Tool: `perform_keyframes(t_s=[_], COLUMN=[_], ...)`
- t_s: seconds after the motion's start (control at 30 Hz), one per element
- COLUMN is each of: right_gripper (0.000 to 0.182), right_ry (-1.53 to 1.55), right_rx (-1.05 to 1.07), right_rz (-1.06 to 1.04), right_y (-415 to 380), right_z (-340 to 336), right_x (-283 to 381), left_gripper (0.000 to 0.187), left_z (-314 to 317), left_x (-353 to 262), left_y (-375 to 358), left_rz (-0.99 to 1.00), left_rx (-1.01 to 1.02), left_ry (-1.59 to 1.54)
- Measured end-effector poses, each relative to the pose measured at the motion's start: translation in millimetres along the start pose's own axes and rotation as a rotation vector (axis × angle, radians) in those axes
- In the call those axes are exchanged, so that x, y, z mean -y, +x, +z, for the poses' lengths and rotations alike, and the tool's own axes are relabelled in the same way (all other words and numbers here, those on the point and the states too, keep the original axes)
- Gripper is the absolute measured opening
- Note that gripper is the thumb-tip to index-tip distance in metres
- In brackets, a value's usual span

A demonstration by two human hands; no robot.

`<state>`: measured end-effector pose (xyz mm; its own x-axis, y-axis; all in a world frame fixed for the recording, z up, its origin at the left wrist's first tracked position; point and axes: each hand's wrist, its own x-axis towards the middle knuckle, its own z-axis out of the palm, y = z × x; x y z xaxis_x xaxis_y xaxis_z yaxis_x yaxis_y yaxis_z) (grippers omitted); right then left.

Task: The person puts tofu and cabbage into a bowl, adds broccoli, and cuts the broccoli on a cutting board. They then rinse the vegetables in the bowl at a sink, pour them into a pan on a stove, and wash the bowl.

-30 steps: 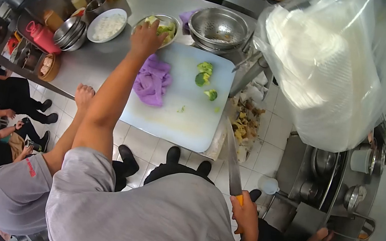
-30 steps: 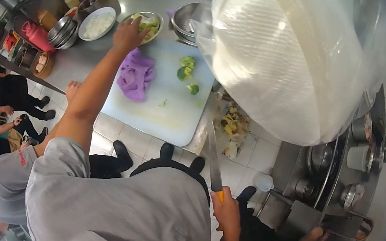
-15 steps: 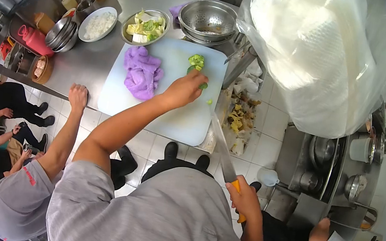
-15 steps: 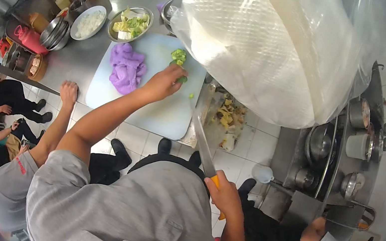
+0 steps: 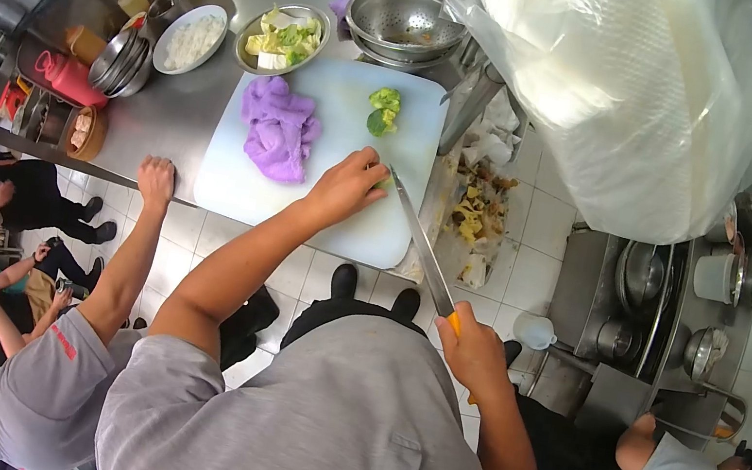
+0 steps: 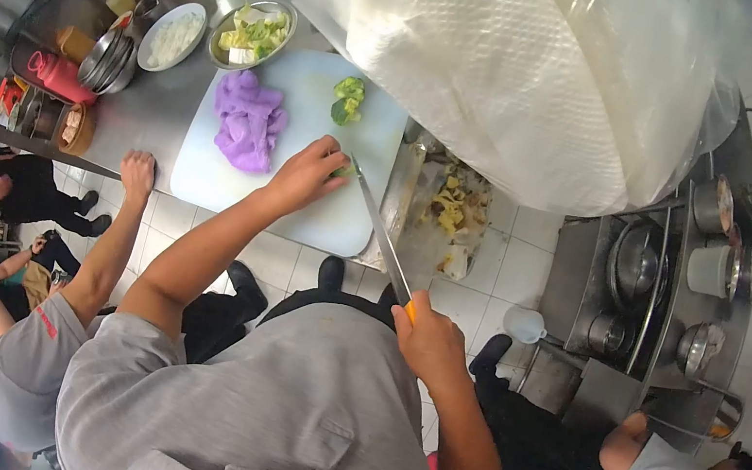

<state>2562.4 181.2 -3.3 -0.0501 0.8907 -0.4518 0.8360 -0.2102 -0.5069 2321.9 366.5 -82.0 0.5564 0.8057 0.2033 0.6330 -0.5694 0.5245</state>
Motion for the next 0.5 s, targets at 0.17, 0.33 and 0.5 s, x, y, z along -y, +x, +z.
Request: perform_keyframes(t_s=[0.17,0.33,0.5], right_gripper=[0.028,0.029,0.031], right_ry=[-0.065,-0.050,0.186], right_rx=[0.073,0.096,0.219], right_rz=[-0.011,-0.025,0.106], right_y=[-0.2,16.5,31.4], right_z=[-8.1,0.8,0.0], right_x=[2.8,6.2,-0.6], left_gripper=[0.028,0.028,0.029], left_z=[-2.2,4.0,-17.2], left_x=[4.4,12.8,33.7], left_y=[1.6,-0.1,8.0], left_rz=[0.023,0.035,0.053], left_rx=[0.029,0.025,-0.130], left_ry=[-0.073,-0.111,0.006])
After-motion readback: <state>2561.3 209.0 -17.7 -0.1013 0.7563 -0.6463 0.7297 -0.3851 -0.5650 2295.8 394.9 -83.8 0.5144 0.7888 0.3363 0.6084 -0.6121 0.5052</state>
